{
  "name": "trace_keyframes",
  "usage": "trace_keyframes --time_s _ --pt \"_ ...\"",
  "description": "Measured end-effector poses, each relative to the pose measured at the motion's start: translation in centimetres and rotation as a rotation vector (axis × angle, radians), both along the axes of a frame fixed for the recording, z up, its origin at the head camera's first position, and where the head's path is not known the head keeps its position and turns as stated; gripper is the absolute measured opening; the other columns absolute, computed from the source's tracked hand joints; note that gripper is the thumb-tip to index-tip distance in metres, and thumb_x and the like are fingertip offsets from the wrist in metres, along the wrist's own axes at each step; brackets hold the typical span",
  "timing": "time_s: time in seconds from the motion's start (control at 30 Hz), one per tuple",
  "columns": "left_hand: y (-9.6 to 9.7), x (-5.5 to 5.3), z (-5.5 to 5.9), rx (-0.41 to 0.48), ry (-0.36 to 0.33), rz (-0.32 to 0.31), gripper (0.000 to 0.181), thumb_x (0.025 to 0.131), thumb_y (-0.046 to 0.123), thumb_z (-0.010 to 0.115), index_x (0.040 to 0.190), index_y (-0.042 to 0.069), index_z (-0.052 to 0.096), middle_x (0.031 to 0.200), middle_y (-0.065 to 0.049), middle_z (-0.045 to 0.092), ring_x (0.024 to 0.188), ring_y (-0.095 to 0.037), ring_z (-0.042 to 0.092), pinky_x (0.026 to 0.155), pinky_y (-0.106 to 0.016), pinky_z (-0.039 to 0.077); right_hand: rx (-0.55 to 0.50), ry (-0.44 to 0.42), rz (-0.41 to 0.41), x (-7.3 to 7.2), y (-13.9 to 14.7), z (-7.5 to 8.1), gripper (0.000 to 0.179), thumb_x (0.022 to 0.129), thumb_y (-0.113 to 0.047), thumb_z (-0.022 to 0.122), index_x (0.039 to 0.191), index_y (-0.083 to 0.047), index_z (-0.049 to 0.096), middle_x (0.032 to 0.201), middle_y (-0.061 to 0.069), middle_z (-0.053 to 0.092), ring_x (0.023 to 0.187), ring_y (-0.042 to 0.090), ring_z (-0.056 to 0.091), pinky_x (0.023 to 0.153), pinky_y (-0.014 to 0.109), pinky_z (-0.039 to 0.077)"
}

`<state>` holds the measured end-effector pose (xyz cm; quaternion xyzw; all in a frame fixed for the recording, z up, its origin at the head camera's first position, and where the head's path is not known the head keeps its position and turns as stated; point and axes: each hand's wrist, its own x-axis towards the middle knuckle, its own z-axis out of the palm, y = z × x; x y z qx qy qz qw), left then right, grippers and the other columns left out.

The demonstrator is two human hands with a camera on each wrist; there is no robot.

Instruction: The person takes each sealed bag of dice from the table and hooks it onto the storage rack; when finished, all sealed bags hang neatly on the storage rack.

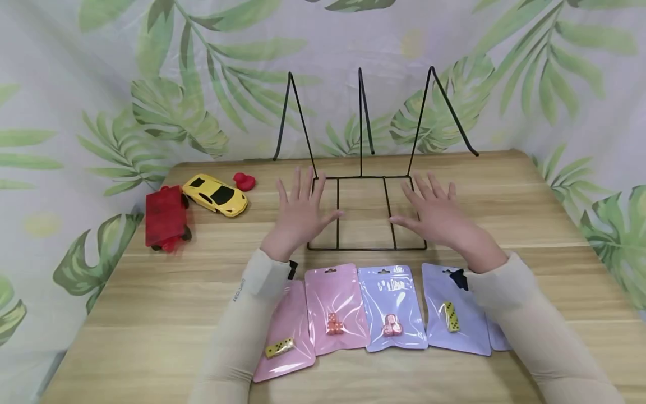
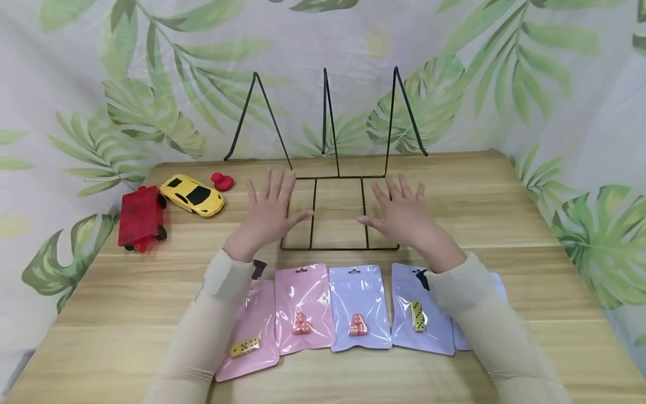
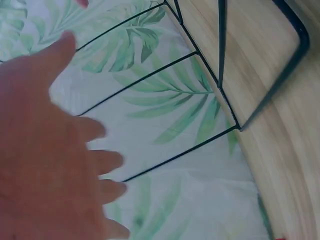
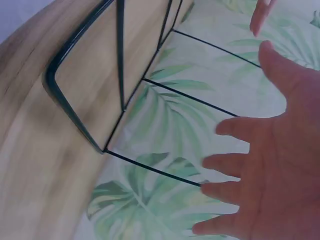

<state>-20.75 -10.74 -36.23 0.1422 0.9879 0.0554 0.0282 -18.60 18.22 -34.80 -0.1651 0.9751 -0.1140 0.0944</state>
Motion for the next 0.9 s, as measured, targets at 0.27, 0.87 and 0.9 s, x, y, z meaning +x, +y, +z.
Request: trace_keyframes --time_s 0.27,0.87,0.9 --pt "-2.6 -4.7 1.7 0.471 0.174 0.166 0.079 0.099 0.05 0.055 0.158 0.008 0.022 0.159 -0.019 0.032 0.147 -0.038 0.031 0.118 -0.053 0.027 0.142 -0.024 0.013 4.3 5.3 2.2 0.074 0.096 -0.051 0.058 0.151 -0.005 0.039 0.145 0.03 0.047 0.13 0.051 0.046 0.102 0.067 0.037" --pt "-1.9 -13.6 -2.3 0.778 -0.185 0.305 0.041 0.102 0.024 0.056 0.139 0.005 0.054 0.138 -0.016 0.059 0.124 -0.031 0.057 0.101 -0.044 0.047 0.062 -0.21 -0.115 8.0 17.0 -4.6 0.085 0.073 -0.058 0.079 0.118 0.01 0.056 0.107 0.03 0.06 0.092 0.041 0.062 0.076 0.054 0.051" --pt "-1.8 -13.8 -2.6 0.783 -0.172 0.31 0.038 0.102 0.023 0.055 0.135 0.004 0.057 0.134 -0.016 0.061 0.119 -0.031 0.059 0.097 -0.043 0.048 0.046 -0.216 -0.122 7.8 16.9 -4.8 0.086 0.073 -0.059 0.078 0.117 0.011 0.056 0.108 0.03 0.06 0.092 0.039 0.062 0.076 0.053 0.051"
